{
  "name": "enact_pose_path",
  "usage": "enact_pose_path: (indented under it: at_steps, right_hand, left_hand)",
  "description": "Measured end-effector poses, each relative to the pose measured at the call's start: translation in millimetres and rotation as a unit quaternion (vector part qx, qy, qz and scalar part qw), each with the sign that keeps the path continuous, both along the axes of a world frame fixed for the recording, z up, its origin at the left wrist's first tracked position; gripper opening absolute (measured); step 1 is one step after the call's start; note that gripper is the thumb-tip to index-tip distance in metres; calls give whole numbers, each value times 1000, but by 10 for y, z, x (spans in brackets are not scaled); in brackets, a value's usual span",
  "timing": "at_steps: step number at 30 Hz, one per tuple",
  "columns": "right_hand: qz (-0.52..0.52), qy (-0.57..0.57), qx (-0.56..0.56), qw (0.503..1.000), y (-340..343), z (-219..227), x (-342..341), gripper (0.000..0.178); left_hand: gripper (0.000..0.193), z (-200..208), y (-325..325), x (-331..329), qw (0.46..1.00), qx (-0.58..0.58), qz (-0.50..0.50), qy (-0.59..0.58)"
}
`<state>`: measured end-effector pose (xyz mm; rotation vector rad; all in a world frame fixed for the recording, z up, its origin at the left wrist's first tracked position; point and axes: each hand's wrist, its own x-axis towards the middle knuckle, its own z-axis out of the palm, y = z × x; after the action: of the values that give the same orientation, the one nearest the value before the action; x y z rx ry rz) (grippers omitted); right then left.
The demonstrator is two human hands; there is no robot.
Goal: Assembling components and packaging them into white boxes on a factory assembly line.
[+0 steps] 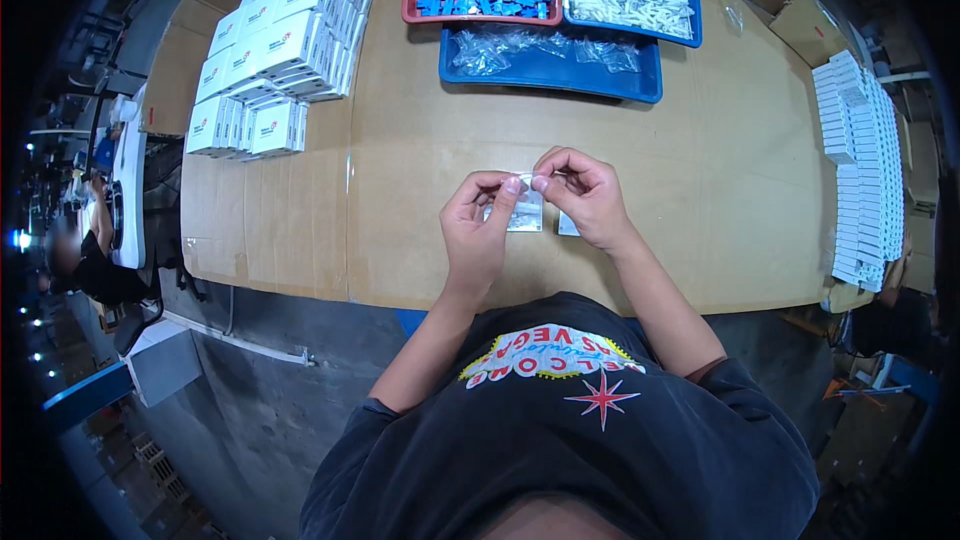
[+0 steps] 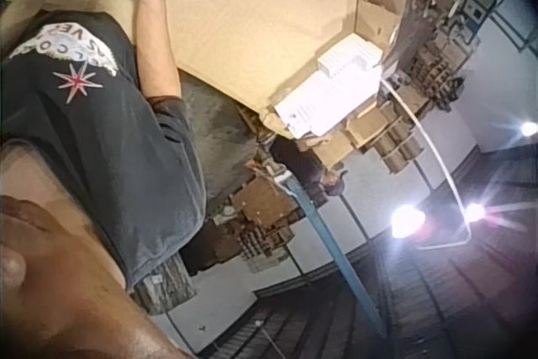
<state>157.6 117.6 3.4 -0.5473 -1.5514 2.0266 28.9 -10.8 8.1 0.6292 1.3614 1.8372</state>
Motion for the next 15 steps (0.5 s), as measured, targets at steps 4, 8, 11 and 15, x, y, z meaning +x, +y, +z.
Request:
enact_pose_path:
  at_steps: [4, 8, 11, 15]
  right_hand:
    - [-1, 1, -65, 998, -23, 87, -30, 8]
    - [5, 1, -61, 998, -42, 79, -39, 8]
    - [8, 10, -54, 998, -44, 64, -29, 9]
    - [6, 17, -42, 999, -27, 76, -7, 8]
  left_hand:
    - [16, 86, 18, 31, 1000, -14, 6, -25]
    - [16, 80, 24, 47, 998, 12, 7, -65]
    - [16, 116, 20, 41, 999, 6, 1, -50]
    - [16, 101, 13, 27, 999, 6, -16, -44]
